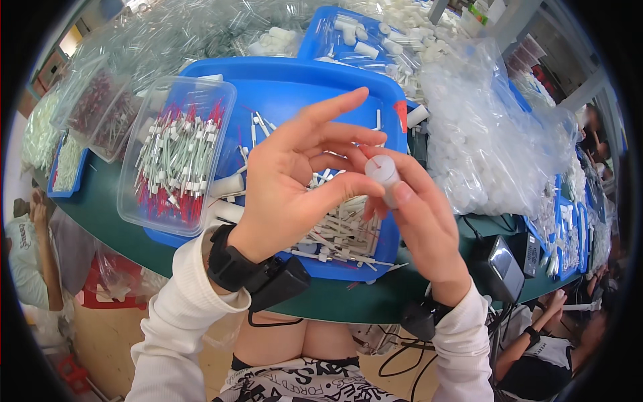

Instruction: The person sits at a table and repeatedly picks up small white cylindrical plastic pieces and thin white rods with red tips. They insert the rods into the cylinders by hand and place the assembled units into a blue tray. The process is repetitive and involves handling small parts one at a time.

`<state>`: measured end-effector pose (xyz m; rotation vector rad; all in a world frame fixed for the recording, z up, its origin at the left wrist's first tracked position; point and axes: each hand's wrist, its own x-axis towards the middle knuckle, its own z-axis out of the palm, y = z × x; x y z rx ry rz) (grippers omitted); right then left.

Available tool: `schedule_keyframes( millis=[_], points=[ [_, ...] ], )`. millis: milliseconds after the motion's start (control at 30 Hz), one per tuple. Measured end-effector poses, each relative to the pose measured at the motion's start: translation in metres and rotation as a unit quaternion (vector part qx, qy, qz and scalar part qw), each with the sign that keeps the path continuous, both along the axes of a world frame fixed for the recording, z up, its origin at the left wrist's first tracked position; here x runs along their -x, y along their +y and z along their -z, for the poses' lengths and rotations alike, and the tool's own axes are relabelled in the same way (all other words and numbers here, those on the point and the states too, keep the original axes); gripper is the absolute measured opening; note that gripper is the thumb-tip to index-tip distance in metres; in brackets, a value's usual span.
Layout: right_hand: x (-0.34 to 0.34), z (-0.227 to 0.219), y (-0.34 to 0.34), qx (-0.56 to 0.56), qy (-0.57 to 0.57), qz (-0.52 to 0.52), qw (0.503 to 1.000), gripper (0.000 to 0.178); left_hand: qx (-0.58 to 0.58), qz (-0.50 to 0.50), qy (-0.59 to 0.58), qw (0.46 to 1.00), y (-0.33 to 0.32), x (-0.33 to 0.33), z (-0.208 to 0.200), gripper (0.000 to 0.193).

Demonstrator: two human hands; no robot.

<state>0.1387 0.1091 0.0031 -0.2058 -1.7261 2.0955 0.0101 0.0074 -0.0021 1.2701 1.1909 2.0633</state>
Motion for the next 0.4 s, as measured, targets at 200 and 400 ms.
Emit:
schedule_keyframes(
  millis=[200, 400],
  points=[
    [-0.002, 0.004, 0.018, 0.269, -0.006, -0.158, 0.95, 0.044, 0.041, -0.062, -0.023, 0.997, 0.001, 0.001, -0.001, 0.04],
    [-0.005, 0.003, 0.021, 0.387, 0.039, -0.238, 0.89, 0.048, 0.12, -0.056, 0.013, 0.991, -0.002, 0.003, 0.0, 0.036]
  ],
)
